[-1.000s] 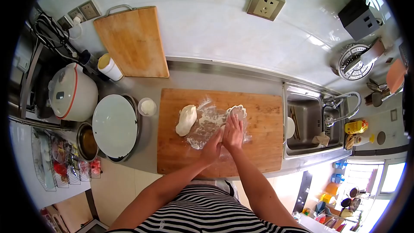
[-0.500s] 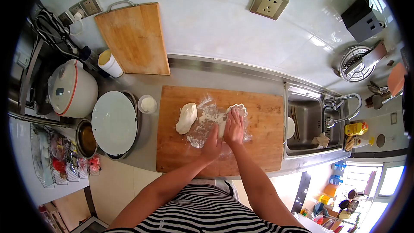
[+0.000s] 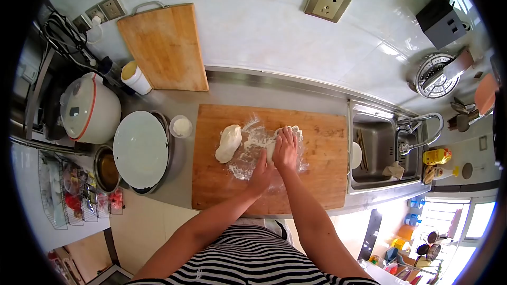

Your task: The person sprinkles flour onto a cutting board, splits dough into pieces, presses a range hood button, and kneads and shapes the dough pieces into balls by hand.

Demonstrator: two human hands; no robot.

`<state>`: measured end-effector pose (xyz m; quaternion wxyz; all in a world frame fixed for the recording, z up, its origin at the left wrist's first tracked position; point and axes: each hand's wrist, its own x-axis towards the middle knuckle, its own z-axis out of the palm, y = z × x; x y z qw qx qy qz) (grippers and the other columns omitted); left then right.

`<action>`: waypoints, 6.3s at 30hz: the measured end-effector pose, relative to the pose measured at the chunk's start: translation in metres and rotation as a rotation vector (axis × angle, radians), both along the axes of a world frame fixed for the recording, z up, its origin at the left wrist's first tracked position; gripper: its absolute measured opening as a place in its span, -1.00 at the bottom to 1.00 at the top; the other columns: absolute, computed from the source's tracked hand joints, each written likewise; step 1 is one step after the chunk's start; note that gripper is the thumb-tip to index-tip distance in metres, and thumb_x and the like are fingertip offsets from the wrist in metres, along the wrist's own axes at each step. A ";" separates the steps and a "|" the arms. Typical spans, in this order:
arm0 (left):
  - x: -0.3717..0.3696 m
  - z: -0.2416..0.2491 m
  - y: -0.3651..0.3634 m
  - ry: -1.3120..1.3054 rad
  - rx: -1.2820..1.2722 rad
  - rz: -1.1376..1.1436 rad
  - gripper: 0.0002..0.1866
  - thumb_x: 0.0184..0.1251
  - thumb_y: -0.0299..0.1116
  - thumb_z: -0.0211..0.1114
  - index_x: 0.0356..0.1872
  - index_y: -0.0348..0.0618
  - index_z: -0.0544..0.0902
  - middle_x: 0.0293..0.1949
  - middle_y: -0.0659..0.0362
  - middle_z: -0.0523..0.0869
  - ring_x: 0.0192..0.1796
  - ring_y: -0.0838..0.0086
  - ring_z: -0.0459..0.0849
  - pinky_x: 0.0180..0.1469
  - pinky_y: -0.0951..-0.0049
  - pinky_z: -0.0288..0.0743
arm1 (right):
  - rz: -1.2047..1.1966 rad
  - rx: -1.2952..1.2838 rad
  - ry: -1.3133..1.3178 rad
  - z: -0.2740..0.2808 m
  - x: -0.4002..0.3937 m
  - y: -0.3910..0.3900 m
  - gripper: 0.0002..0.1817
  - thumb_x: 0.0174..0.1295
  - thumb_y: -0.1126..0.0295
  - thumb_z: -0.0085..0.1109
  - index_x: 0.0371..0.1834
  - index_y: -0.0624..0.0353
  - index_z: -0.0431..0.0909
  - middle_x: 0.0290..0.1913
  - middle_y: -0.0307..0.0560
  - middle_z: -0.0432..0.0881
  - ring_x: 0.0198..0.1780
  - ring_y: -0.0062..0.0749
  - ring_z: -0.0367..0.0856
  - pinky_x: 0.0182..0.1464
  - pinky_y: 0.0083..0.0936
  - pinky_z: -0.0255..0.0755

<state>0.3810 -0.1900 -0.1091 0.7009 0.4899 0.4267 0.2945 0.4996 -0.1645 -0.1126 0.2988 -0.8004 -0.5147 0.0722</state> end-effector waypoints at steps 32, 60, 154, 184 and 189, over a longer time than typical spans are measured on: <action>-0.034 -0.002 -0.019 -0.151 -0.364 0.056 -0.27 0.50 0.13 -0.26 0.34 -0.40 0.21 0.35 -0.05 0.29 0.38 0.26 0.27 0.43 0.27 0.10 | 0.119 -0.002 0.062 0.044 0.004 -0.068 -0.61 0.35 0.26 -0.11 0.11 0.27 0.50 0.25 0.12 0.43 0.34 -0.05 0.30 0.39 -0.14 0.05; -0.091 -0.002 0.002 0.028 -0.256 0.228 -0.41 0.51 0.05 -0.18 0.16 -0.30 0.47 -0.08 0.09 0.63 -0.03 0.43 0.60 0.09 0.43 0.43 | 0.418 -0.246 -0.025 0.040 0.035 -0.079 -0.01 -0.25 0.12 0.54 0.32 0.13 0.25 0.19 0.04 0.40 0.24 -0.01 0.31 0.33 -0.16 0.14; -0.064 -0.001 0.031 0.323 0.375 -0.251 -0.63 0.09 -0.49 0.24 -0.02 -0.29 0.51 -0.09 -0.11 0.55 -0.05 0.06 0.54 0.04 0.24 0.42 | 0.275 0.225 0.002 0.050 -0.059 -0.065 -0.58 -0.02 0.63 0.19 0.00 0.18 0.57 -0.14 0.02 0.48 -0.15 -0.08 0.44 -0.10 -0.25 0.38; -0.039 0.083 0.046 -0.485 -0.573 0.238 -0.15 0.39 0.25 -0.14 0.45 -0.24 0.00 0.45 0.07 0.09 0.47 0.37 0.06 0.40 0.40 0.05 | 0.505 0.073 0.461 0.083 -0.072 -0.047 -0.36 0.44 0.03 -0.34 0.46 0.17 0.05 0.48 0.19 -0.01 0.52 0.02 -0.13 0.48 -0.11 -0.28; -0.048 0.082 0.070 -0.419 -0.463 0.330 -0.15 0.39 0.31 -0.25 0.47 -0.15 -0.02 0.47 0.07 0.08 0.42 0.31 0.16 0.43 0.29 0.04 | 0.416 0.179 0.537 0.113 -0.054 -0.059 -0.31 0.43 -0.08 -0.40 0.49 0.14 -0.01 0.51 0.17 -0.09 0.53 0.04 -0.18 0.48 -0.10 -0.31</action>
